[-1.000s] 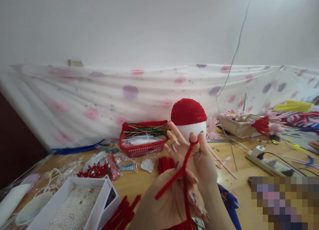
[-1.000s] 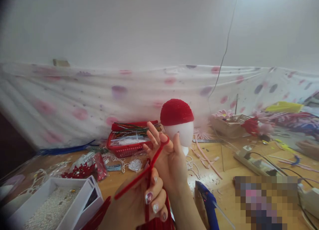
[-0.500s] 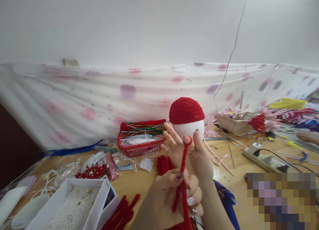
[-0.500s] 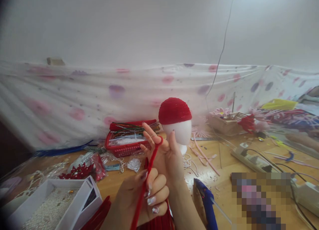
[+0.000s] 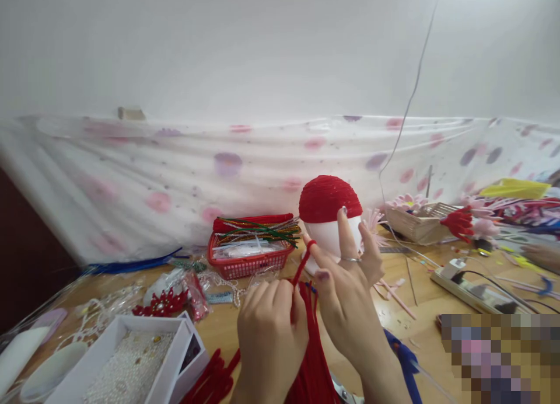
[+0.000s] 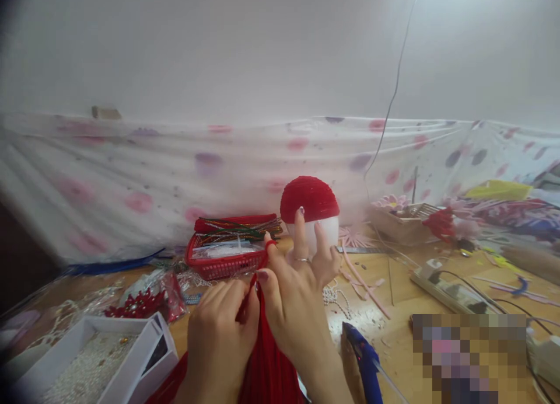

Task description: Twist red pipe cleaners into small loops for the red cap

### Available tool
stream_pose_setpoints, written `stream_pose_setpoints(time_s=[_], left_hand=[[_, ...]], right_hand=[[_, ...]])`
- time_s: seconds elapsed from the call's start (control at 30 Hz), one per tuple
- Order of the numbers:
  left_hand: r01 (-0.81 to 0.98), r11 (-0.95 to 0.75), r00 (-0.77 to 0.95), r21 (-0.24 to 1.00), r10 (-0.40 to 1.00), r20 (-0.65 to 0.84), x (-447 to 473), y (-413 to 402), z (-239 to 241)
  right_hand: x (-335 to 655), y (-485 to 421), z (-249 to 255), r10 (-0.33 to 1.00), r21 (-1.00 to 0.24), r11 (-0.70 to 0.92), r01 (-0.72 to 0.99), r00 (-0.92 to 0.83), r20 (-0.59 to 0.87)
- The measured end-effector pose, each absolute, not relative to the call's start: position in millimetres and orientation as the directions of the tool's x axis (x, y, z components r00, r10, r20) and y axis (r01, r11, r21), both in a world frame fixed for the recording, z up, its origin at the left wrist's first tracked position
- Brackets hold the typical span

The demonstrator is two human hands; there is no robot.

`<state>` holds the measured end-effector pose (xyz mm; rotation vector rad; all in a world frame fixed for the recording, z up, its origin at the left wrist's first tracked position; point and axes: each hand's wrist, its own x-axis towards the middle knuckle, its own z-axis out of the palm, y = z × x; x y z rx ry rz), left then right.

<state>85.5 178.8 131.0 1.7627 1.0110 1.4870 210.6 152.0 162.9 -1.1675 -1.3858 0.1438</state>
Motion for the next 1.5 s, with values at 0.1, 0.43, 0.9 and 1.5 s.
stream_pose_setpoints(time_s=[0.1, 0.43, 0.9, 1.5], left_hand=[[0.041, -0.431, 0.108, 0.901, 0.899, 0.425, 85.6, 172.8, 125.3], [-0.384, 0.65, 0.909, 0.656, 0.39, 0.147, 77.0, 190.9, 123.9], [-0.423, 0.375, 0.8, 0.825, 0.583, 0.145, 97.6, 175.3, 118.9], [-0.27, 0.267, 0.735, 0.925, 0.678, 0.018, 79.6, 180.0, 142.4]], right_hand=[[206.7, 154.3, 163.0, 0.691, -0.675, 0.442, 0.591, 0.255, 0.676], [217.2, 172.5, 164.8, 0.91, -0.85, 0.413, -0.326, 0.122, 0.395], [214.8, 177.9, 163.2, 0.889, -0.811, 0.444, -0.381, 0.071, 0.453], [212.9, 156.9, 167.0, 0.732, -0.76, 0.636, 0.131, 0.209, 0.649]])
